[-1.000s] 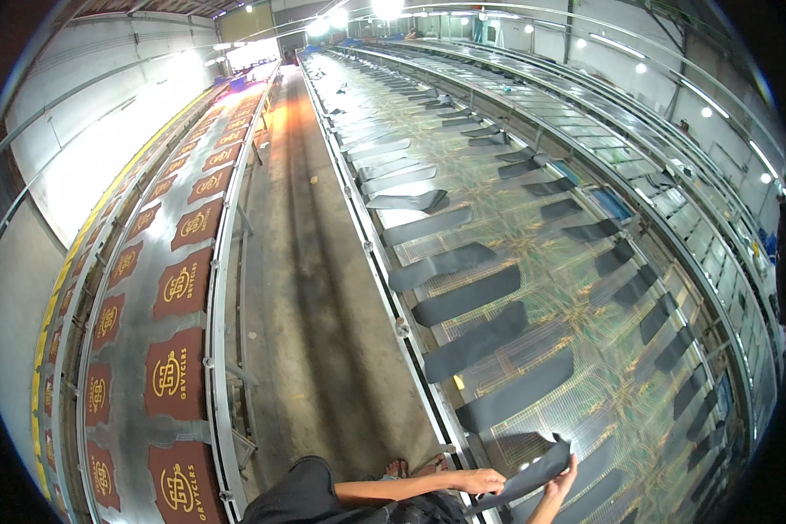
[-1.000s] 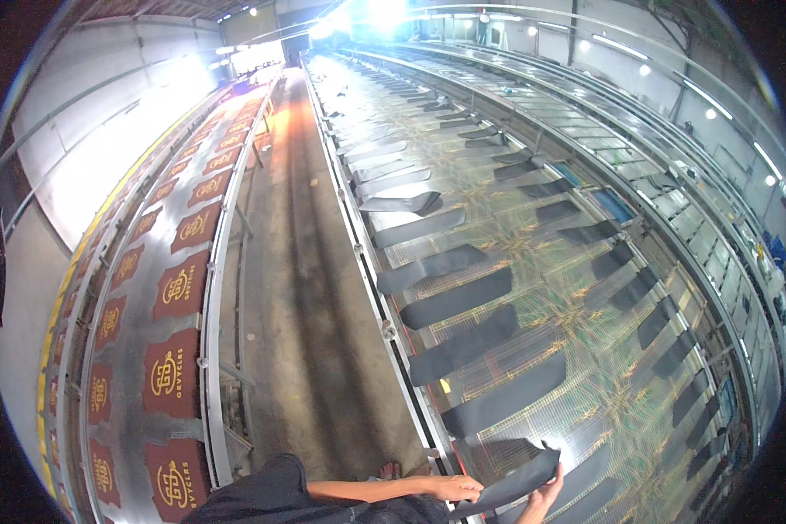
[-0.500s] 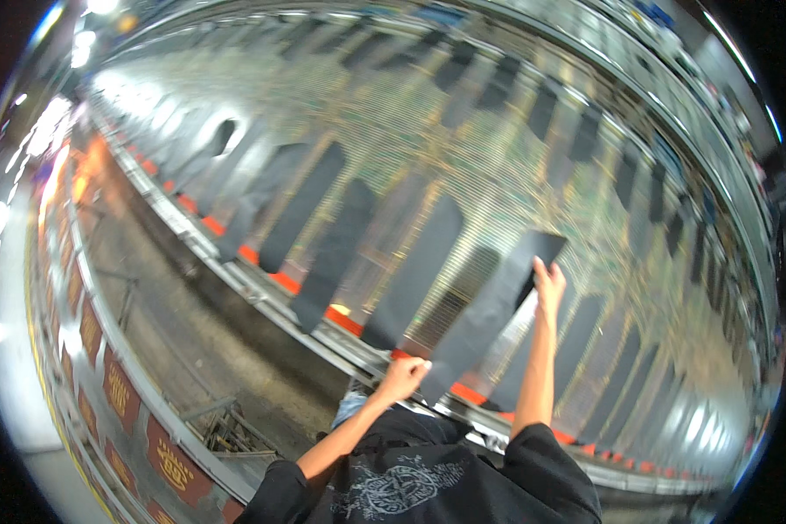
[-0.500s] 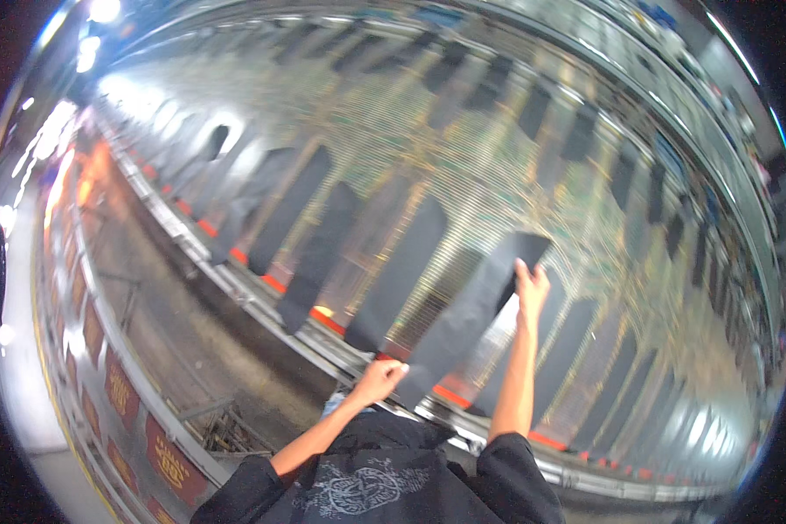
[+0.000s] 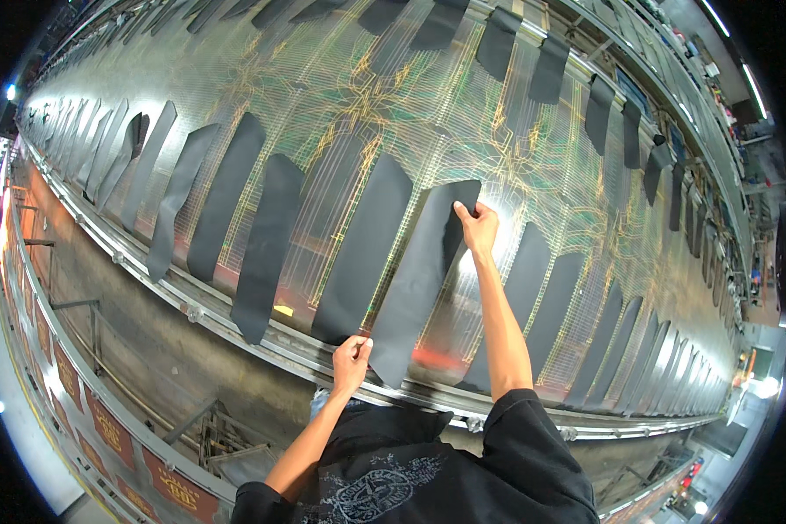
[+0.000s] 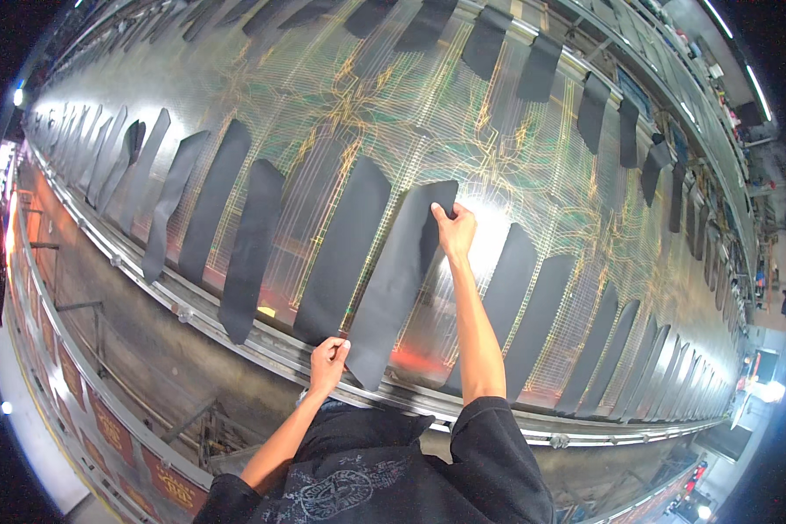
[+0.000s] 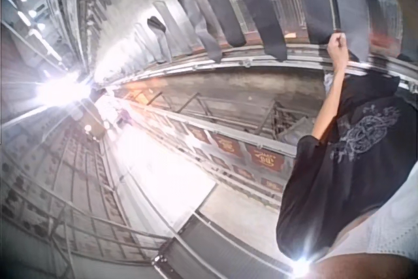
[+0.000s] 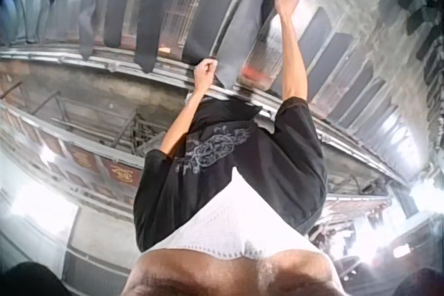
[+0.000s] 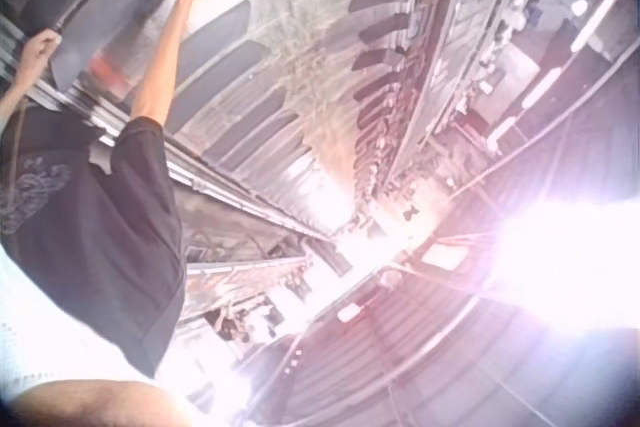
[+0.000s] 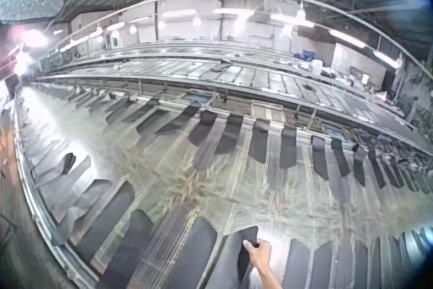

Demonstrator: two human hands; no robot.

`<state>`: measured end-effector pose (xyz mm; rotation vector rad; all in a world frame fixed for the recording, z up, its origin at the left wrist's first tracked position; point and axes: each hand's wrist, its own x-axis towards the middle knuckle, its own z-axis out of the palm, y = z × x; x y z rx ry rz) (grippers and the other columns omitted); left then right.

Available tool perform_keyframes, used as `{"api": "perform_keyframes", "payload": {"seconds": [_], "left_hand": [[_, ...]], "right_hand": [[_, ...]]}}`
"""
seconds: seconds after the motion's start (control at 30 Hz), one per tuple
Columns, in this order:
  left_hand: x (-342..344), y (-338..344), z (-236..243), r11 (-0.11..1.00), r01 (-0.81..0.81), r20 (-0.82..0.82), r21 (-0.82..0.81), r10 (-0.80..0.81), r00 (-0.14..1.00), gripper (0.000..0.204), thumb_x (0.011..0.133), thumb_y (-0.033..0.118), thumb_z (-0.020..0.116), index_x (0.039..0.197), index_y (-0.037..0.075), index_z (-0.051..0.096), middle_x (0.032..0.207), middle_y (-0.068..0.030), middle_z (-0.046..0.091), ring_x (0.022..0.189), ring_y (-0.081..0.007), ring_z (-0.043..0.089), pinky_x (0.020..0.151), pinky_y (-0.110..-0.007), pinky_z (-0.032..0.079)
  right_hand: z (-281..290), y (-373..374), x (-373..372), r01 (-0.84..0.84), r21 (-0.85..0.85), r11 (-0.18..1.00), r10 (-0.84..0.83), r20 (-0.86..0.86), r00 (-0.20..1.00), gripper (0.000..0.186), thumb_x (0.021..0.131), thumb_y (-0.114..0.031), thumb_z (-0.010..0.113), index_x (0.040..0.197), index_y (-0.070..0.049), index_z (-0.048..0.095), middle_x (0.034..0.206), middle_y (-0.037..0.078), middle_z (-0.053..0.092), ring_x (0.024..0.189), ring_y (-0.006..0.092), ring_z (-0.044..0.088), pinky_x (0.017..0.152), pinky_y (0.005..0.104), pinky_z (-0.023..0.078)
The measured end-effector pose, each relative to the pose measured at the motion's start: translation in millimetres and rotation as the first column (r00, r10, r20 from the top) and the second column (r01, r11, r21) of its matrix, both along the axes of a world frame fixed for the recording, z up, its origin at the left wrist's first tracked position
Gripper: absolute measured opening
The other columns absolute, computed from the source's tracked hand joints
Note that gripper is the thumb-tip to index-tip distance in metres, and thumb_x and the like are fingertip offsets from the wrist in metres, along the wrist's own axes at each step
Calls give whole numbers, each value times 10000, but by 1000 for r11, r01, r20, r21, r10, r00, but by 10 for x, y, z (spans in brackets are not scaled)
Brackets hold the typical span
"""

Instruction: The person arranges multiple dark rectangular fabric pieces on a large, curved, grid-patterned surface. They pick up each piece, position it carefully, and smooth it down with their hands. The process is repeated for several pieces in a row.

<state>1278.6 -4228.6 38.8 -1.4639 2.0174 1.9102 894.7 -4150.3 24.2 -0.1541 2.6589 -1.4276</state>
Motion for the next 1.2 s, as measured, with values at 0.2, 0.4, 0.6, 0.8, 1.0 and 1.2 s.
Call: {"api": "perform_keyframes", "payload": {"seconds": [0.2, 0.4, 0.6, 0.8, 1.0, 1.2], "left_hand": [[-60, -51, -66, 994, -43, -31, -104, 40, 999, 186, 950, 171, 728, 922, -13, 719, 660, -25, 655, 615, -70, 569, 592, -278, 467], [-61, -49, -108, 974, 54, 102, -219, -32, 994, 227, 892, 215, 766, 868, -8, 736, 683, -97, 698, 592, -171, 643, 601, -333, 502], [-16, -108, -210, 972, 89, 115, -216, -65, 991, 244, 886, 235, 769, 850, -4, 739, 655, -113, 692, 564, -212, 658, 586, -352, 504], [-23, -105, -207, 965, 104, 147, -239, -70, 987, 247, 874, 242, 778, 847, -1, 745, 687, -126, 708, 605, -233, 687, 609, -353, 515], [-69, -104, -123, 971, 98, 193, -217, -56, 980, 254, 856, 255, 798, 851, 6, 747, 689, -116, 709, 598, -234, 675, 608, -361, 508], [-122, -139, -89, 963, 136, 228, -232, -82, 970, 270, 869, 272, 794, 864, 4, 757, 684, -105, 707, 594, -165, 651, 594, -336, 488]], "right_hand": [[-138, -116, -18, -14, 75, 997, 17, -47, 999, 464, 811, -296, 821, 648, 28, 531, 548, 99, 484, 531, 188, 408, 551, 407, 383], [-194, -84, 18, 2, 68, 998, -3, 10, 1000, 459, 802, -297, 822, 654, 29, 535, 545, 105, 476, 528, 198, 402, 554, 415, 386], [-213, -109, 20, -17, 60, 998, 15, 36, 999, 451, 793, -298, 834, 657, 30, 555, 528, 100, 502, 507, 191, 431, 544, 411, 391], [-214, -133, 22, 1, 107, 994, -3, 22, 1000, 468, 778, -312, 844, 644, 31, 555, 530, 115, 518, 504, 212, 460, 551, 420, 402], [-265, -122, -16, -9, 182, 983, 12, -14, 1000, 491, 769, -346, 841, 638, 29, 552, 543, 125, 529, 506, 265, 471, 567, 440, 419], [-332, -98, -69, -15, 172, 985, 20, -25, 999, 510, 760, -350, 839, 622, 19, 516, 535, 103, 488, 514, 243, 429, 565, 432, 407]]}}
